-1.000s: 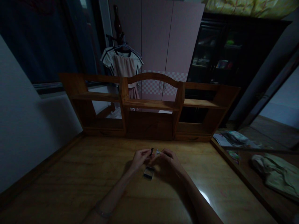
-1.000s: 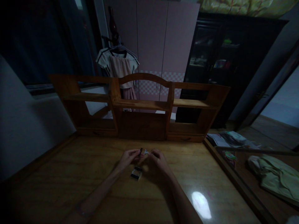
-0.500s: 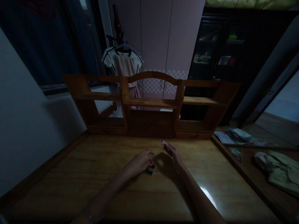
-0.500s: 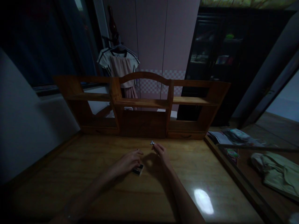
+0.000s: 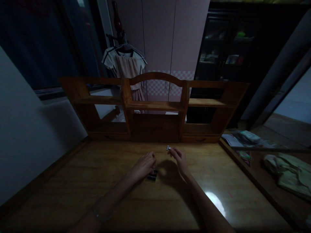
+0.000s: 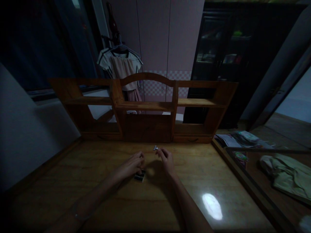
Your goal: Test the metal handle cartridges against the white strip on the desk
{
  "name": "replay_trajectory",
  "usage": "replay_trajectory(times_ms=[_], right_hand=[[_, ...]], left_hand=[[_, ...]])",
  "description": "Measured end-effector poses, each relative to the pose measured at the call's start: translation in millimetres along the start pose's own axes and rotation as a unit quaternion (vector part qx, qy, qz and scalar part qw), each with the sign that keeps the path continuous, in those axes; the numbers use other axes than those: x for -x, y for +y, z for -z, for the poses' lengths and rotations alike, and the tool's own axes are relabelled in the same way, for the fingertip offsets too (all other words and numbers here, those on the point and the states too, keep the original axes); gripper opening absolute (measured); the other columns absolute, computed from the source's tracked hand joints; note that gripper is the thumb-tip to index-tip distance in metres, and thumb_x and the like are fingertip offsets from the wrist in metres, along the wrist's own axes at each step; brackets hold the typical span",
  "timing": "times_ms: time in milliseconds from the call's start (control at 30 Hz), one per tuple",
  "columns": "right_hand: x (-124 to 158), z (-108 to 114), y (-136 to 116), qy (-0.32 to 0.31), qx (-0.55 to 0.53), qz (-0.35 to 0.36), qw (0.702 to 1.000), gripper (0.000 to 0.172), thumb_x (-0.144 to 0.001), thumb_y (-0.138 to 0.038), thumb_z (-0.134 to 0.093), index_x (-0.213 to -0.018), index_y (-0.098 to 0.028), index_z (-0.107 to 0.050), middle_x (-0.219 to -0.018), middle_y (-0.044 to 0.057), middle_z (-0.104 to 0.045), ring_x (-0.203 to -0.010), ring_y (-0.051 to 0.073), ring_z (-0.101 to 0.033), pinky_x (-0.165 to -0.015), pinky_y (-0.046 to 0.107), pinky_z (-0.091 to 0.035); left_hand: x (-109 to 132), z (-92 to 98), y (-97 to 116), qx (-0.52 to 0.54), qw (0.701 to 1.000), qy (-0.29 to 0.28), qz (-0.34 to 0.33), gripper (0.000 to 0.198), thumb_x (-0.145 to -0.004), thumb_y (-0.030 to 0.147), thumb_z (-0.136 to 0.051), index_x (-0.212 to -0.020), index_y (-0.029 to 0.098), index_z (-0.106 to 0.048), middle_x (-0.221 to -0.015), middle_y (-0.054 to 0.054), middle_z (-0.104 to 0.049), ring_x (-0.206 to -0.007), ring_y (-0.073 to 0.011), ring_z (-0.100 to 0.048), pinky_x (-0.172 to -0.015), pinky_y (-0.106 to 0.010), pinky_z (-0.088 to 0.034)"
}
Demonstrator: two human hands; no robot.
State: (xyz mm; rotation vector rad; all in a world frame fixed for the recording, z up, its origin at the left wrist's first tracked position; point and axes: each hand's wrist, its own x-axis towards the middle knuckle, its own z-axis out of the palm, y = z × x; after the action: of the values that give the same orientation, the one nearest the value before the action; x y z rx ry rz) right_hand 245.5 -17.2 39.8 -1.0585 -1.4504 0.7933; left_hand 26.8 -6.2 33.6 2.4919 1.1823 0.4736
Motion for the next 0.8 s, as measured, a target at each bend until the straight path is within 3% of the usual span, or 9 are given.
replay_trajectory(times_ms=[167, 300, 433, 533, 600, 700, 800], right_hand=[[1, 0, -2, 0.048, 0.036, 0.014, 0.998, 0.036, -0.088, -0.046, -0.046, -0.073, -0.017, -0.06, -0.073, 0.002, -0.06, -0.072, 0.016, -0.054, -0.065, 0.025, -0.038], [2, -1, 0, 0.063, 0.094, 0.016, 0.993, 0.035, -0.088, -0.048, -0.047, -0.081, -0.017, -0.061, -0.073, 0.001, -0.059, -0.07, 0.016, -0.053, -0.063, 0.025, -0.037], [2, -3, 7, 0.071, 0.141, 0.009, 0.987, 0.033, -0.09, -0.047, -0.042, -0.097, -0.019, -0.06, -0.086, 0.004, -0.063, -0.078, 0.018, -0.056, -0.068, 0.027, -0.04], [2, -4, 16, 0.068, 0.156, -0.004, 0.985, 0.031, -0.091, -0.043, -0.04, -0.106, -0.02, -0.056, -0.092, 0.006, -0.063, -0.081, 0.019, -0.057, -0.07, 0.029, -0.041], [2, -4, 23, 0.07, 0.168, -0.003, 0.983, 0.029, -0.09, -0.038, -0.04, -0.11, -0.02, -0.053, -0.094, 0.007, -0.062, -0.082, 0.02, -0.056, -0.07, 0.03, -0.042], [3, -5, 30, 0.065, 0.185, 0.011, 0.981, 0.03, -0.087, -0.029, -0.041, -0.113, -0.019, -0.051, -0.094, 0.007, -0.06, -0.084, 0.021, -0.055, -0.073, 0.032, -0.042], [4, -5, 34, 0.052, 0.195, 0.025, 0.979, 0.029, -0.086, -0.026, -0.04, -0.11, -0.019, -0.054, -0.092, 0.008, -0.06, -0.084, 0.021, -0.055, -0.074, 0.032, -0.041]], left_hand=[[-10, -7.3, -5, -0.061, 0.998, 0.002, 0.0, 0.036, -0.063, 0.011, -0.063, -0.097, 0.017, -0.056, -0.118, -0.01, -0.048, -0.113, -0.029, -0.042, -0.093, -0.039, -0.035], [-13, -11.2, -2, -0.07, 0.998, -0.005, -0.007, 0.04, -0.065, 0.012, -0.062, -0.103, 0.019, -0.055, -0.124, -0.011, -0.047, -0.12, -0.0306, -0.038, -0.099, -0.042, -0.03], [4, 0.1, 2, -0.088, 0.994, 0.049, 0.045, 0.044, -0.067, 0.017, -0.065, -0.109, 0.017, -0.052, -0.122, -0.013, -0.049, -0.118, -0.0312, -0.041, -0.098, -0.04, -0.03], [28, 13.7, 1, -0.095, 0.979, 0.104, 0.148, 0.033, -0.074, 0.032, -0.063, -0.101, 0.016, -0.054, -0.108, -0.013, -0.055, -0.104, -0.0304, -0.05, -0.088, -0.039, -0.034], [43, 17.0, -3, -0.083, 0.976, 0.089, 0.18, 0.026, -0.076, 0.038, -0.06, -0.092, 0.018, -0.056, -0.098, -0.01, -0.058, -0.093, -0.0269, -0.053, -0.079, -0.035, -0.037], [57, 8.0, -12, -0.044, 0.979, 0.043, 0.194, 0.019, -0.076, 0.037, -0.059, -0.08, 0.019, -0.057, -0.087, -0.006, -0.059, -0.084, -0.0227, -0.054, -0.071, -0.03, -0.037], [58, -7.2, -21, -0.048, 0.978, 0.041, 0.2, 0.012, -0.078, 0.03, -0.053, -0.073, 0.019, -0.056, -0.083, -0.006, -0.06, -0.082, -0.0216, -0.055, -0.07, -0.03, -0.037]])
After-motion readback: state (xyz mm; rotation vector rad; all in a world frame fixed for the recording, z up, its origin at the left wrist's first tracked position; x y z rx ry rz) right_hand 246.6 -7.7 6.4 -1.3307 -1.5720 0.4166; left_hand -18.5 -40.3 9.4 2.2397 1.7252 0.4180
